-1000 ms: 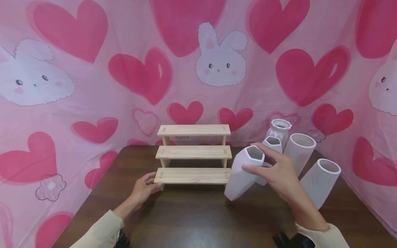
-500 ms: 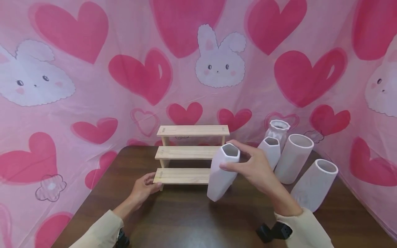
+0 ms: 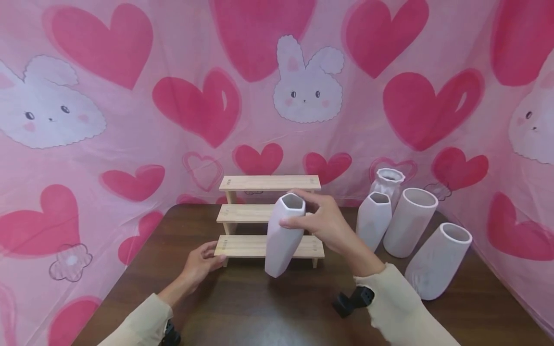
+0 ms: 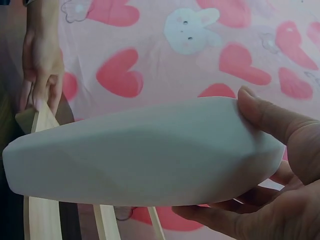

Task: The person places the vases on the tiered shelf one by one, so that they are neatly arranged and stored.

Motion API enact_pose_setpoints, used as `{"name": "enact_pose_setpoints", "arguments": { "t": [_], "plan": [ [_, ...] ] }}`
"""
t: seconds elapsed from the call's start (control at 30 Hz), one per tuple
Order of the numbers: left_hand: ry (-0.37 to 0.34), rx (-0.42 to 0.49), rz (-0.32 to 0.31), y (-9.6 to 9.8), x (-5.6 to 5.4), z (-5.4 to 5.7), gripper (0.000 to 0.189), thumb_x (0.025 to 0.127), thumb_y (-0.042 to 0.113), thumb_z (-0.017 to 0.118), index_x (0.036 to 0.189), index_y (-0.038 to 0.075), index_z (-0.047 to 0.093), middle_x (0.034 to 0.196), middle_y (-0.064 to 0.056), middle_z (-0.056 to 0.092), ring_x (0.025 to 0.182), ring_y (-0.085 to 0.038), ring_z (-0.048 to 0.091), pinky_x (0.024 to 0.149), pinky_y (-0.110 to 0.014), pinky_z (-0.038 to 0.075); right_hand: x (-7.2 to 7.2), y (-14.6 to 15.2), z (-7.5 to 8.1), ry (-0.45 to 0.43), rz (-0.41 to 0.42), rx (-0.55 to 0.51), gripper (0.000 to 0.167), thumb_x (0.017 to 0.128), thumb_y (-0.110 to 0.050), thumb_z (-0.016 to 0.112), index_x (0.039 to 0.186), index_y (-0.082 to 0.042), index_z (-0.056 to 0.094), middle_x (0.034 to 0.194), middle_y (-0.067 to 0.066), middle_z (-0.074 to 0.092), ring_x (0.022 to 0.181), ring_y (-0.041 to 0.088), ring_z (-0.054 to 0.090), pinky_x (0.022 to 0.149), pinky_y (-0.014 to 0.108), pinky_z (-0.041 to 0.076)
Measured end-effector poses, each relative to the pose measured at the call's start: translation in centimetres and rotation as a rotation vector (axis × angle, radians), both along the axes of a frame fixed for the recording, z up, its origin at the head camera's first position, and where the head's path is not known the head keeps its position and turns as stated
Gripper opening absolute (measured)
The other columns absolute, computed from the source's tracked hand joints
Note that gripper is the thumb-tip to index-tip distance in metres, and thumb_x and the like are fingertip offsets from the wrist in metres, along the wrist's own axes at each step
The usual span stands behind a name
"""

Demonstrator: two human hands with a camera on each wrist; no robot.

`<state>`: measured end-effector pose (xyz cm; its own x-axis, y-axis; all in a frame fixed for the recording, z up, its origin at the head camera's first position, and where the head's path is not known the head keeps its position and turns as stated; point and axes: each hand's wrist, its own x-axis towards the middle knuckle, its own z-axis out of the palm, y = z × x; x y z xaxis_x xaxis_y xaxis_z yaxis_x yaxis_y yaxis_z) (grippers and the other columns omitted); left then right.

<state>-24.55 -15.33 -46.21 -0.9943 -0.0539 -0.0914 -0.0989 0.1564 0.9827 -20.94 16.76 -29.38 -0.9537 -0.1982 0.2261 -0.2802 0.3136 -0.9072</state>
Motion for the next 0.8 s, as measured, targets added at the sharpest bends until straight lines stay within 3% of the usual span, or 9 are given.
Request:
{"name": "enact_pose_setpoints", "arguments": {
  "t": [0.17, 0.4, 0.8],
  "plan": [
    [-0.001, -0.014, 0.002, 0.0, 0.0, 0.1, 0.053, 0.086, 0.004, 0.070, 0.134, -0.002, 0.049, 0.110, -0.020, 0.066, 0.090, -0.026, 0.068, 0.079, -0.034, 0.059, -1.2, -1.8, 0.5, 0.020, 0.014, -0.006, 0.078, 0.070, -0.028, 0.088, 0.138, -0.014, 0.054, 0.110, 0.009, 0.067, 0.094, 0.025, 0.062, 0.077, 0.034, 0.059],
    [0.016, -0.010, 0.004, 0.0, 0.2, 0.2, 0.053, 0.086, 0.004, 0.070, 0.134, -0.004, 0.049, 0.109, -0.022, 0.066, 0.089, -0.025, 0.068, 0.078, -0.035, 0.060, -2.5, -3.8, 0.9, 0.013, 0.056, -0.086, 0.067, 0.070, -0.021, 0.088, 0.132, -0.017, 0.060, 0.107, 0.011, 0.068, 0.093, 0.028, 0.064, 0.079, 0.038, 0.059],
    [-0.004, -0.023, -0.002, 0.0, 0.2, 0.3, 0.053, 0.086, 0.004, 0.070, 0.135, -0.002, 0.049, 0.112, -0.021, 0.065, 0.091, -0.024, 0.068, 0.081, -0.035, 0.059, -4.5, -6.7, 0.6, -0.013, 0.052, -0.070, 0.067, 0.070, -0.023, 0.088, 0.131, -0.020, 0.061, 0.111, 0.006, 0.067, 0.095, 0.026, 0.063, 0.083, 0.040, 0.058]
  ]
}}
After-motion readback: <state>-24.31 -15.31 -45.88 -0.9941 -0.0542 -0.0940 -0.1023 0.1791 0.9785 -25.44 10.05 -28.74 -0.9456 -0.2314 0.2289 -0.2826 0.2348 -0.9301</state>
